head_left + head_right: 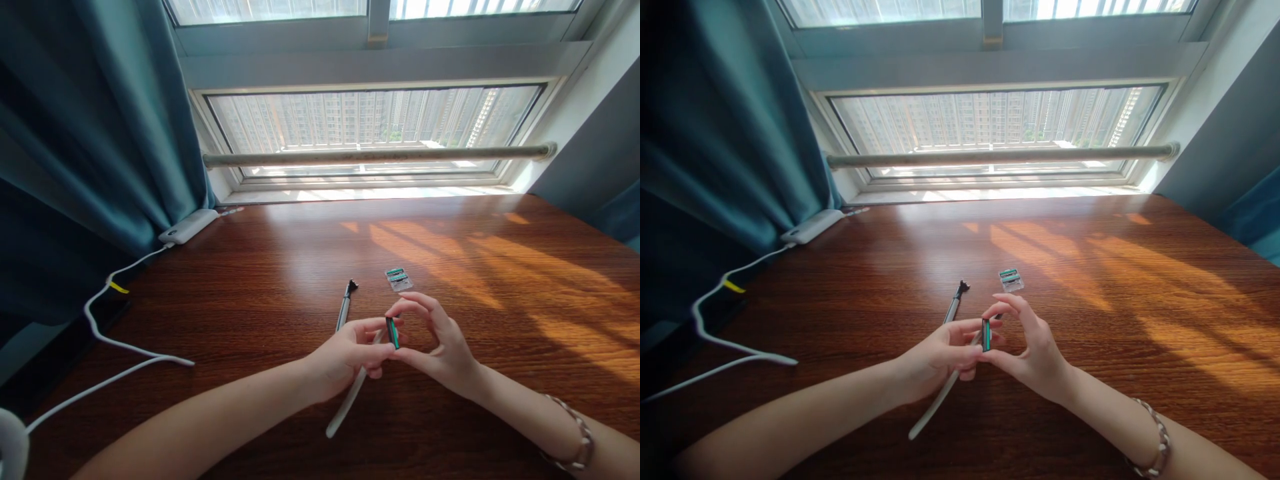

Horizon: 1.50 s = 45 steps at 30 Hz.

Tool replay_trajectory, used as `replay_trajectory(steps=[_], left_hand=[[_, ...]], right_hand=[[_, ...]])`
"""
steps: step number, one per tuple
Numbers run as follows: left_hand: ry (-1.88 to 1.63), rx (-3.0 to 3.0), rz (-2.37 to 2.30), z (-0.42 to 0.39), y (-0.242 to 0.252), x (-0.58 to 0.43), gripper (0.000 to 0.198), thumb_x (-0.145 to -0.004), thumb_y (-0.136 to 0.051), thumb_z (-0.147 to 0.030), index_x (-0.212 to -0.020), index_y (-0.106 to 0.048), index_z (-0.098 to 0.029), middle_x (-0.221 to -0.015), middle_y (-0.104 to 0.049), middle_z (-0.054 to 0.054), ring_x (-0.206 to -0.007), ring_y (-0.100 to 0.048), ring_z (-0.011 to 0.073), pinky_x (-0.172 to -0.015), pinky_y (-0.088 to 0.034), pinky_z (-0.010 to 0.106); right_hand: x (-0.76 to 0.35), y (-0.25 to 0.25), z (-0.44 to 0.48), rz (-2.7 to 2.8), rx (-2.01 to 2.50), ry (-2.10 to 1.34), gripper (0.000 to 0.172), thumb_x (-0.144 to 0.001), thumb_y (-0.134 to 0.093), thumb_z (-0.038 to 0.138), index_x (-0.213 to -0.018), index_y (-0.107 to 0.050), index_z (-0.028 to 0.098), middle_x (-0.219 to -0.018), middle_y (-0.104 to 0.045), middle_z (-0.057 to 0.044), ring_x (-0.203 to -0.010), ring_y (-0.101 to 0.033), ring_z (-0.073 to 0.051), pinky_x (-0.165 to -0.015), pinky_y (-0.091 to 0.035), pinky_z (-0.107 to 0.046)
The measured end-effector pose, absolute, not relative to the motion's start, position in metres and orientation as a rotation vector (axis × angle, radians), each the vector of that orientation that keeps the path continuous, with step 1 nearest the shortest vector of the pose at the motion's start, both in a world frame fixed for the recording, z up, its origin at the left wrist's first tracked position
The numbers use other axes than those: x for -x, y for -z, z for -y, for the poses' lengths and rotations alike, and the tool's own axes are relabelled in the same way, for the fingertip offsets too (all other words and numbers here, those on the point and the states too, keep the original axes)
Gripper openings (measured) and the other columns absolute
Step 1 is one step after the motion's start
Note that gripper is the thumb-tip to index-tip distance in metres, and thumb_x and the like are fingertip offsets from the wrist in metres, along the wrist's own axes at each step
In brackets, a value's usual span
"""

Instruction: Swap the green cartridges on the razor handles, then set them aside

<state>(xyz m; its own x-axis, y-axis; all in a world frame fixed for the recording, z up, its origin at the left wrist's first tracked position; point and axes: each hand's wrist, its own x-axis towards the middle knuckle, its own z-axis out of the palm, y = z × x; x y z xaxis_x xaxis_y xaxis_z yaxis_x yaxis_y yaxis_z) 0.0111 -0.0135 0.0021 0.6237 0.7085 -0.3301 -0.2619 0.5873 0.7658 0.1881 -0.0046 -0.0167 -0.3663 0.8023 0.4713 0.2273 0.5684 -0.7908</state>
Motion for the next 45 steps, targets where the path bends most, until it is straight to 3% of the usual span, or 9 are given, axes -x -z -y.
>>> replay_trajectory(steps=[5,11,23,30,32,35,39,42,45], left_hand=[[-0.672,-0.84,-0.739,0.013,-0.002,-0.012,0.05,-0.061,-0.07,-0.021,-0.109,-0.058,-0.024,-0.097,-0.059,0.005,-0.056,-0.043,0.0038,-0.047,-0.028,0.018],[-0.686,-0.903,-0.76,0.013,0.001,-0.01,0.05,-0.063,-0.069,-0.021,-0.112,-0.057,-0.02,-0.073,-0.053,0.0,-0.053,-0.041,0.0041,-0.047,-0.03,0.018],[-0.59,-0.883,-0.644,0.013,0.003,-0.011,0.045,-0.061,-0.068,-0.018,-0.106,-0.06,-0.015,-0.08,-0.055,0.003,-0.059,-0.047,0.007,-0.047,-0.03,0.018],[-0.604,-0.807,-0.691,0.013,0.001,-0.01,0.029,-0.07,-0.064,-0.028,-0.095,-0.062,-0.013,-0.057,-0.042,-0.005,-0.043,-0.023,0.0008,-0.045,-0.025,0.018],[-0.688,-0.778,-0.679,0.013,0.0,-0.01,0.032,-0.073,-0.061,-0.034,-0.097,-0.061,-0.014,-0.054,-0.042,-0.005,-0.043,-0.027,0.002,-0.047,-0.026,0.019],[-0.855,-0.773,-0.657,0.012,-0.002,-0.011,0.033,-0.075,-0.058,-0.039,-0.095,-0.061,-0.013,-0.063,-0.051,0.0,-0.053,-0.042,0.0068,-0.056,-0.032,0.022],[-0.976,-0.74,-0.68,0.014,-0.003,-0.013,0.029,-0.077,-0.056,-0.038,-0.091,-0.062,-0.013,-0.09,-0.057,0.007,-0.082,-0.05,0.0151,-0.072,-0.037,0.026],[-0.968,-0.75,-0.706,0.014,-0.002,-0.013,0.027,-0.078,-0.054,-0.037,-0.092,-0.062,-0.015,-0.105,-0.054,0.008,-0.096,-0.047,0.0181,-0.077,-0.037,0.027],[-0.955,-0.763,-0.675,0.014,-0.001,-0.011,0.026,-0.078,-0.056,-0.034,-0.095,-0.061,-0.015,-0.104,-0.054,0.008,-0.095,-0.048,0.0166,-0.079,-0.037,0.027]], right_hand=[[-0.19,0.019,0.005,1.949,0.833,-0.659,0.068,-0.068,-0.069,0.024,-0.124,-0.029,0.025,-0.1,-0.055,-0.007,-0.093,-0.054,-0.022,-0.085,-0.042,-0.038],[-0.191,0.02,0.006,1.938,0.782,-0.542,0.075,-0.063,-0.073,0.028,-0.125,-0.031,0.023,-0.096,-0.056,-0.006,-0.09,-0.054,-0.022,-0.084,-0.042,-0.04],[-0.189,0.021,0.016,1.876,0.776,-0.546,0.069,-0.063,-0.073,0.03,-0.12,-0.036,0.02,-0.087,-0.056,-0.005,-0.08,-0.053,-0.02,-0.077,-0.044,-0.041],[-0.186,0.02,0.014,1.916,0.845,-0.586,0.056,-0.07,-0.068,0.026,-0.116,-0.038,0.019,-0.091,-0.055,-0.006,-0.086,-0.052,-0.02,-0.079,-0.042,-0.037],[-0.185,0.018,0.016,1.873,0.881,-0.537,0.046,-0.072,-0.065,0.024,-0.112,-0.041,0.019,-0.089,-0.053,-0.005,-0.084,-0.051,-0.018,-0.077,-0.042,-0.034],[-0.186,0.015,0.02,1.877,0.863,-0.524,0.033,-0.077,-0.058,0.019,-0.107,-0.043,0.02,-0.076,-0.05,0.0,-0.069,-0.051,-0.012,-0.067,-0.043,-0.025],[-0.185,0.015,0.024,2.268,0.622,-0.783,0.035,-0.084,-0.05,0.026,-0.117,-0.039,0.019,-0.067,-0.055,0.002,-0.056,-0.05,-0.01,-0.058,-0.041,-0.02],[-0.181,0.016,0.023,2.473,0.465,-0.939,0.038,-0.088,-0.04,0.035,-0.12,-0.041,0.016,-0.072,-0.058,-0.002,-0.063,-0.052,-0.012,-0.062,-0.042,-0.022],[-0.177,0.012,0.022,2.496,0.495,-0.988,0.034,-0.089,-0.038,0.033,-0.116,-0.047,0.016,-0.08,-0.058,-0.006,-0.072,-0.052,-0.014,-0.068,-0.042,-0.024]])
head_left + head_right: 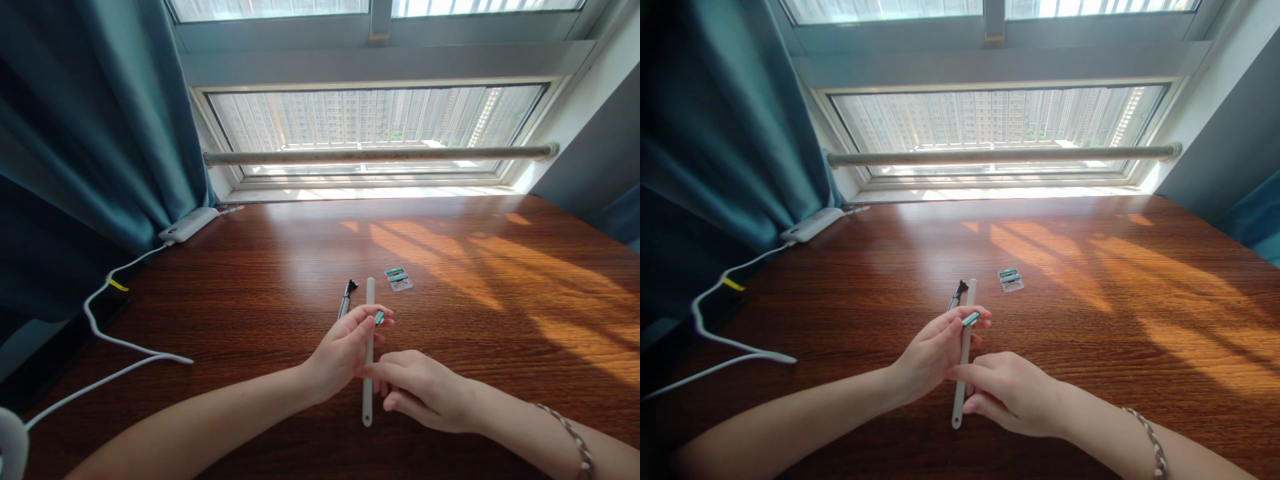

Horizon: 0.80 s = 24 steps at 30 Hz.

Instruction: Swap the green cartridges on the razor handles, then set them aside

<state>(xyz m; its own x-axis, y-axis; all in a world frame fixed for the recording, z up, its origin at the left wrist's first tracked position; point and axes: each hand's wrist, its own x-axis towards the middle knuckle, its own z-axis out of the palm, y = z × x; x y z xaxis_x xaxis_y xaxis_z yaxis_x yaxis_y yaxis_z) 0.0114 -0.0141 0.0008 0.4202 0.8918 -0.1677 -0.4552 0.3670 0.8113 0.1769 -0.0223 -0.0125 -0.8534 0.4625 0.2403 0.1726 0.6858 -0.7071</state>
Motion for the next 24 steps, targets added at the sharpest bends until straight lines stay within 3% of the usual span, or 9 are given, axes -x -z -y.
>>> replay_trajectory(steps=[4,9,11,13,15,17,21,24], left_hand=[[-0.928,-0.748,-0.583,0.014,0.0,-0.01,0.029,-0.077,-0.058,-0.033,-0.102,-0.059,-0.017,-0.103,-0.057,0.008,-0.089,-0.053,0.0165,-0.08,-0.04,0.03],[-1.003,-1.052,-0.617,0.011,0.001,-0.007,0.03,-0.076,-0.058,-0.029,-0.106,-0.059,-0.021,-0.125,-0.047,0.008,-0.116,-0.039,0.0237,-0.096,-0.031,0.034],[-1.056,-1.198,-0.68,0.006,0.0,-0.004,0.031,-0.076,-0.058,-0.027,-0.107,-0.059,-0.022,-0.13,-0.042,0.007,-0.121,-0.034,0.0239,-0.098,-0.028,0.032],[-1.102,-1.275,-0.741,0.0,-0.002,-0.001,0.033,-0.076,-0.058,-0.027,-0.109,-0.059,-0.022,-0.129,-0.044,0.007,-0.12,-0.035,0.0232,-0.097,-0.031,0.031],[-1.125,-1.29,-0.778,-0.005,-0.004,0.002,0.034,-0.077,-0.058,-0.026,-0.11,-0.057,-0.021,-0.123,-0.05,0.007,-0.116,-0.04,0.0221,-0.094,-0.032,0.03],[-1.115,-1.279,-0.79,-0.009,-0.005,0.005,0.035,-0.078,-0.057,-0.027,-0.112,-0.056,-0.02,-0.117,-0.056,0.007,-0.111,-0.045,0.0214,-0.093,-0.033,0.031],[-1.074,-1.277,-0.759,-0.012,-0.004,0.007,0.035,-0.08,-0.053,-0.028,-0.114,-0.055,-0.019,-0.111,-0.059,0.008,-0.108,-0.047,0.0218,-0.092,-0.033,0.033],[-1.05,-1.296,-0.732,-0.013,-0.002,0.007,0.035,-0.082,-0.05,-0.028,-0.115,-0.054,-0.019,-0.109,-0.06,0.008,-0.109,-0.046,0.022,-0.093,-0.031,0.033]], right_hand=[[-0.174,0.007,0.023,2.433,0.715,-1.056,0.022,-0.084,-0.047,0.026,-0.103,-0.054,0.017,-0.087,-0.055,-0.005,-0.074,-0.051,-0.012,-0.067,-0.043,-0.022],[-0.174,0.016,0.021,2.198,0.874,-1.081,0.006,-0.081,-0.051,0.021,-0.076,-0.052,0.017,-0.074,-0.05,-0.001,-0.064,-0.05,-0.01,-0.058,-0.042,-0.022],[-0.177,0.018,0.016,2.019,0.933,-1.154,0.009,-0.085,-0.043,0.019,-0.082,-0.051,0.017,-0.071,-0.048,0.001,-0.055,-0.049,-0.008,-0.052,-0.042,-0.02],[-0.183,0.012,0.007,1.824,0.952,-1.233,0.019,-0.087,-0.038,0.021,-0.104,-0.047,0.021,-0.074,-0.05,0.001,-0.046,-0.045,-0.005,-0.043,-0.038,-0.019],[-0.193,-0.001,-0.002,1.676,0.916,-1.272,0.039,-0.087,-0.039,0.024,-0.125,-0.028,0.026,-0.081,-0.053,0.0,-0.04,-0.039,-0.004,-0.037,-0.033,-0.019],[-0.206,-0.016,-0.009,1.633,0.863,-1.306,0.048,-0.088,-0.038,0.026,-0.13,-0.017,0.028,-0.082,-0.056,-0.001,-0.038,-0.036,-0.005,-0.035,-0.031,-0.02],[-0.232,-0.026,-0.015,1.76,0.893,-1.36,0.022,-0.086,-0.041,0.032,-0.104,-0.047,0.02,-0.065,-0.048,0.0,-0.051,-0.042,-0.01,-0.043,-0.036,-0.022],[-0.243,-0.011,-0.013,1.765,1.011,-1.311,0.015,-0.087,-0.041,0.033,-0.085,-0.047,0.019,-0.058,-0.033,0.004,-0.046,-0.03,-0.008,-0.039,-0.026,-0.021]])
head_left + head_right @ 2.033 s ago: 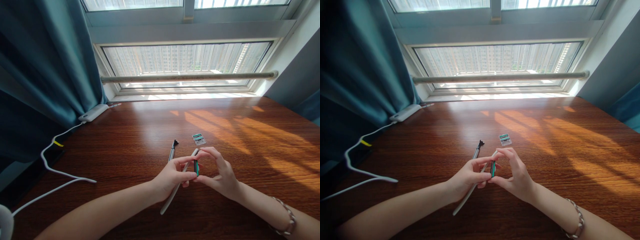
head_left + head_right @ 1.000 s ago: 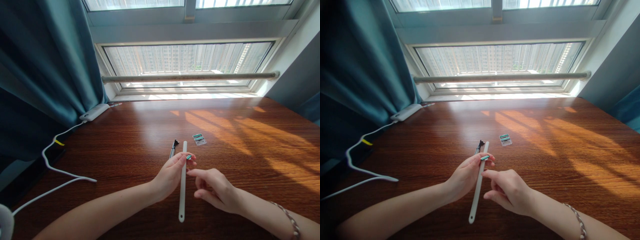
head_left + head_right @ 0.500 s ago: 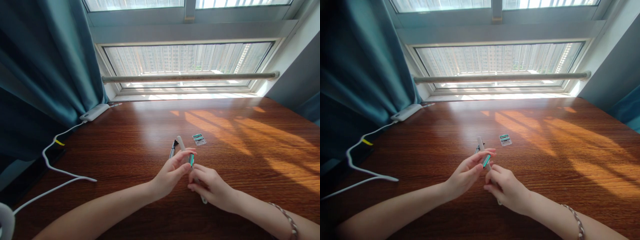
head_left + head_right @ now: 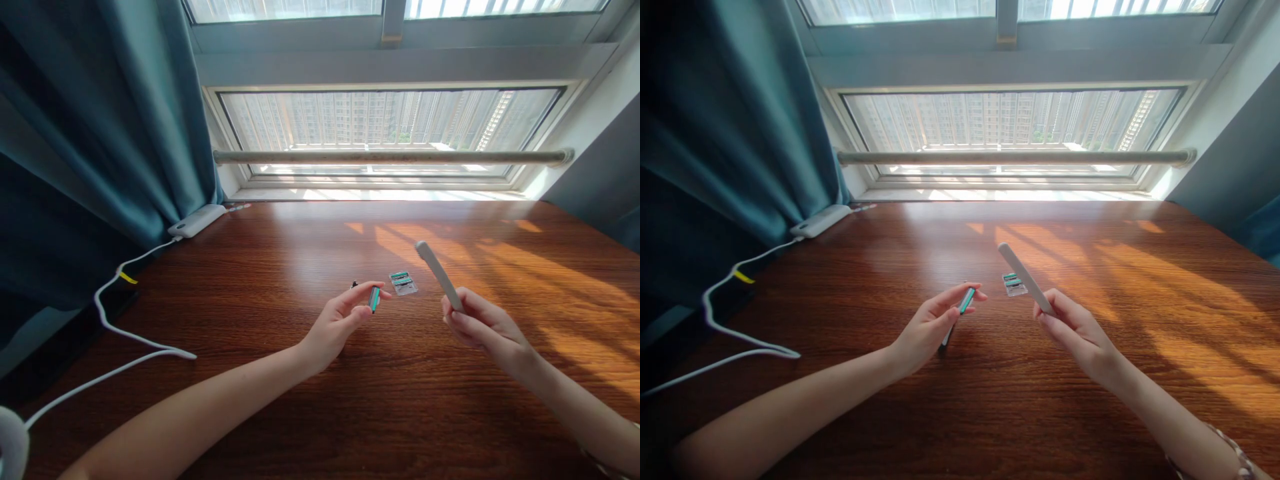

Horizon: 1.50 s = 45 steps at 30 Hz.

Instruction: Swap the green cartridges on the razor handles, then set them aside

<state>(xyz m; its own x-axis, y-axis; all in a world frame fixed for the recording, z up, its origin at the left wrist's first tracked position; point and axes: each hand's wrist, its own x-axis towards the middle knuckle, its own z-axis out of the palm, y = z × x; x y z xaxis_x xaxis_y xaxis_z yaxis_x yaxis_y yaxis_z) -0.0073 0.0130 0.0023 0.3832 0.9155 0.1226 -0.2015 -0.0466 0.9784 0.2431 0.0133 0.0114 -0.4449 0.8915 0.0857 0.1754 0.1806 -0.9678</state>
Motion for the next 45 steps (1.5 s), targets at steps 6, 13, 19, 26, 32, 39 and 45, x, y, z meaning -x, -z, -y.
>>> replay_trajectory(steps=[6,13,19,26,32,39,45], left_hand=[[-1.001,-1.275,-0.719,-0.015,-0.001,0.007,0.036,-0.08,-0.054,-0.031,-0.114,-0.055,-0.021,-0.111,-0.06,0.007,-0.102,-0.05,0.0207,-0.088,-0.033,0.03],[-0.985,-1.244,-0.673,-0.014,0.003,0.006,0.04,-0.075,-0.06,-0.033,-0.113,-0.057,-0.02,-0.11,-0.061,0.008,-0.101,-0.052,0.0218,-0.09,-0.034,0.031],[-0.982,-1.205,-0.689,-0.014,0.009,0.006,0.043,-0.073,-0.062,-0.034,-0.112,-0.057,-0.02,-0.111,-0.06,0.009,-0.104,-0.051,0.0235,-0.09,-0.035,0.033],[-0.948,-1.215,-0.774,-0.014,0.003,0.006,0.039,-0.075,-0.06,-0.03,-0.113,-0.057,-0.02,-0.11,-0.061,0.008,-0.099,-0.054,0.0207,-0.089,-0.037,0.032],[-0.867,-1.171,-0.747,-0.01,0.0,0.0,0.035,-0.073,-0.062,-0.022,-0.107,-0.058,-0.017,-0.106,-0.062,0.01,-0.101,-0.054,0.0214,-0.089,-0.04,0.035],[-0.803,-1.025,-0.827,-0.004,0.007,-0.004,0.047,-0.061,-0.072,-0.019,-0.104,-0.055,-0.015,-0.095,-0.065,0.009,-0.082,-0.063,0.0185,-0.081,-0.046,0.036],[-0.79,-1.089,-0.923,-0.005,0.014,-0.012,0.045,-0.056,-0.075,-0.022,-0.096,-0.054,-0.014,-0.088,-0.063,0.005,-0.08,-0.064,0.0203,-0.08,-0.048,0.036]], right_hand=[[-0.236,0.006,-0.004,2.261,0.942,-1.072,0.032,-0.09,-0.032,0.032,-0.061,-0.033,0.018,-0.056,-0.031,0.004,-0.05,-0.033,-0.009,-0.049,-0.027,-0.024],[-0.229,0.007,0.002,2.36,1.023,-0.841,0.029,-0.091,-0.031,0.025,-0.062,-0.034,0.019,-0.057,-0.04,0.003,-0.05,-0.039,-0.009,-0.05,-0.03,-0.023],[-0.233,0.014,-0.003,2.394,1.086,-0.627,0.027,-0.089,-0.033,0.026,-0.063,-0.038,0.02,-0.056,-0.043,0.002,-0.049,-0.042,-0.01,-0.049,-0.03,-0.023],[-0.231,0.017,-0.004,2.408,1.168,-0.572,0.028,-0.09,-0.032,0.029,-0.064,-0.039,0.02,-0.055,-0.045,0.002,-0.048,-0.044,-0.011,-0.05,-0.03,-0.023],[-0.23,0.019,-0.006,2.246,1.393,-0.52,0.032,-0.09,-0.03,0.035,-0.066,-0.044,0.02,-0.051,-0.046,0.002,-0.046,-0.046,-0.012,-0.049,-0.033,-0.023],[-0.228,0.024,-0.013,2.201,1.388,-0.504,0.021,-0.088,-0.037,0.03,-0.083,-0.055,0.02,-0.071,-0.059,-0.003,-0.065,-0.056,-0.017,-0.06,-0.042,-0.027],[-0.231,0.024,-0.016,2.063,1.381,-0.455,0.018,-0.087,-0.04,0.026,-0.093,-0.055,0.018,-0.082,-0.059,-0.005,-0.074,-0.056,-0.018,-0.067,-0.043,-0.029]])
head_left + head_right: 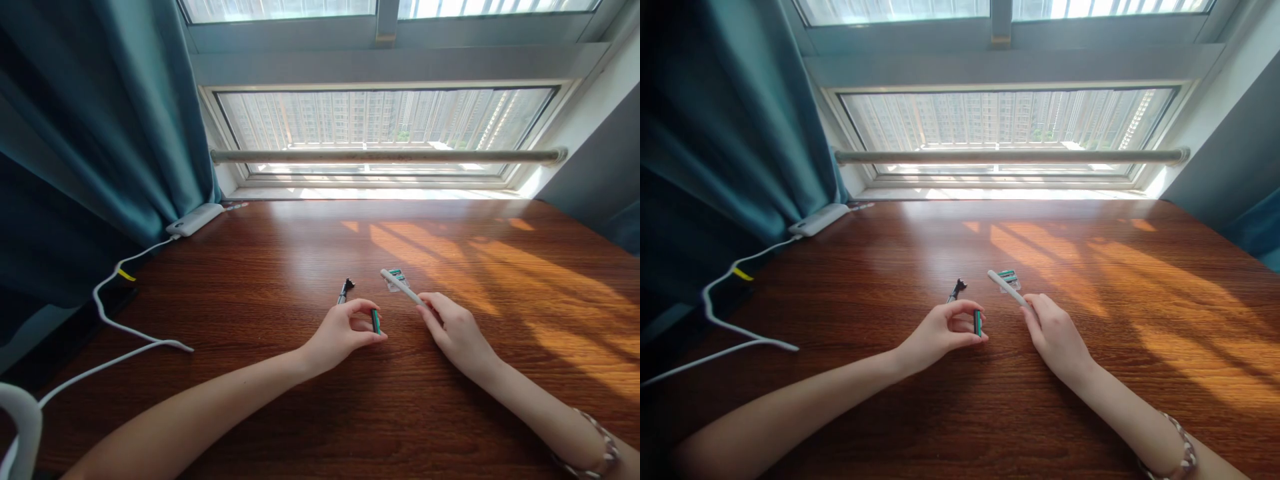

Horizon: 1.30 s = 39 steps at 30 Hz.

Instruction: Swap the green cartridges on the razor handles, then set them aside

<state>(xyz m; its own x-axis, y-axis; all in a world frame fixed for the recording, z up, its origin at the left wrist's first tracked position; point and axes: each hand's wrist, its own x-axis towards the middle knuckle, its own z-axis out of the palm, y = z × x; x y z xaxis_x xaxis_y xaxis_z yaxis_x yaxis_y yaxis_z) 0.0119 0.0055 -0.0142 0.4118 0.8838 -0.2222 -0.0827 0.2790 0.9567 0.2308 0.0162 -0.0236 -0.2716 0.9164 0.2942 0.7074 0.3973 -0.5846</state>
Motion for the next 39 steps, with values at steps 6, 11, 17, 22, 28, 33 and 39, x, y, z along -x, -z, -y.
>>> replay_trajectory(steps=[6,11,17,22,28,33,39], left_hand=[[-0.915,-1.115,-0.908,-0.013,0.002,-0.031,0.043,-0.058,-0.074,-0.019,-0.095,-0.052,-0.013,-0.08,-0.065,0.005,-0.073,-0.065,0.0189,-0.074,-0.049,0.034],[-0.962,-1.105,-0.86,-0.015,-0.001,-0.048,0.045,-0.064,-0.068,-0.016,-0.106,-0.052,-0.012,-0.081,-0.066,0.007,-0.07,-0.065,0.0173,-0.069,-0.048,0.03],[-0.923,-1.032,-0.926,-0.024,0.006,-0.065,0.059,-0.057,-0.073,-0.015,-0.112,-0.053,-0.013,-0.078,-0.068,0.006,-0.068,-0.063,0.015,-0.069,-0.049,0.028],[-0.933,-0.983,-0.968,-0.032,0.011,-0.071,0.058,-0.055,-0.074,-0.012,-0.107,-0.05,-0.011,-0.069,-0.067,0.005,-0.062,-0.063,0.0139,-0.061,-0.049,0.026],[-0.83,-1.055,-0.999,-0.026,0.012,-0.067,0.043,-0.06,-0.072,-0.019,-0.098,-0.053,-0.01,-0.066,-0.066,0.005,-0.053,-0.061,0.0117,-0.05,-0.047,0.02],[-0.717,-1.113,-0.958,-0.018,0.015,-0.064,0.036,-0.062,-0.07,-0.027,-0.092,-0.059,-0.01,-0.065,-0.064,0.003,-0.041,-0.056,0.0079,-0.041,-0.044,0.018],[-0.678,-1.174,-0.932,-0.017,0.019,-0.063,0.037,-0.063,-0.069,-0.029,-0.093,-0.064,-0.009,-0.073,-0.066,0.006,-0.036,-0.05,0.0044,-0.036,-0.041,0.016]], right_hand=[[-0.24,0.017,-0.02,2.117,1.477,-0.418,0.019,-0.085,-0.042,0.026,-0.094,-0.057,0.019,-0.081,-0.061,-0.004,-0.073,-0.055,-0.018,-0.066,-0.043,-0.03],[-0.238,0.018,-0.015,2.333,1.405,-0.343,0.019,-0.086,-0.043,0.024,-0.089,-0.061,0.02,-0.081,-0.056,-0.005,-0.081,-0.052,-0.018,-0.072,-0.042,-0.031],[-0.231,0.027,-0.009,2.341,1.384,-0.288,0.017,-0.084,-0.045,0.023,-0.084,-0.062,0.02,-0.08,-0.053,-0.005,-0.08,-0.048,-0.018,-0.072,-0.043,-0.03],[-0.232,0.029,-0.01,2.347,1.375,-0.325,0.012,-0.081,-0.05,0.021,-0.086,-0.06,0.019,-0.081,-0.055,-0.005,-0.082,-0.049,-0.019,-0.073,-0.043,-0.031],[-0.234,0.025,-0.014,2.141,1.335,-0.481,0.029,-0.075,-0.058,0.025,-0.103,-0.052,0.018,-0.09,-0.057,-0.005,-0.085,-0.052,-0.02,-0.076,-0.044,-0.034],[-0.23,0.025,-0.012,2.101,1.19,-0.58,0.038,-0.072,-0.058,0.017,-0.109,-0.048,0.019,-0.098,-0.055,-0.005,-0.09,-0.053,-0.019,-0.079,-0.044,-0.032],[-0.229,0.026,-0.01,2.115,1.149,-0.607,0.037,-0.07,-0.055,0.011,-0.106,-0.051,0.021,-0.098,-0.055,-0.004,-0.09,-0.054,-0.018,-0.08,-0.044,-0.032]])
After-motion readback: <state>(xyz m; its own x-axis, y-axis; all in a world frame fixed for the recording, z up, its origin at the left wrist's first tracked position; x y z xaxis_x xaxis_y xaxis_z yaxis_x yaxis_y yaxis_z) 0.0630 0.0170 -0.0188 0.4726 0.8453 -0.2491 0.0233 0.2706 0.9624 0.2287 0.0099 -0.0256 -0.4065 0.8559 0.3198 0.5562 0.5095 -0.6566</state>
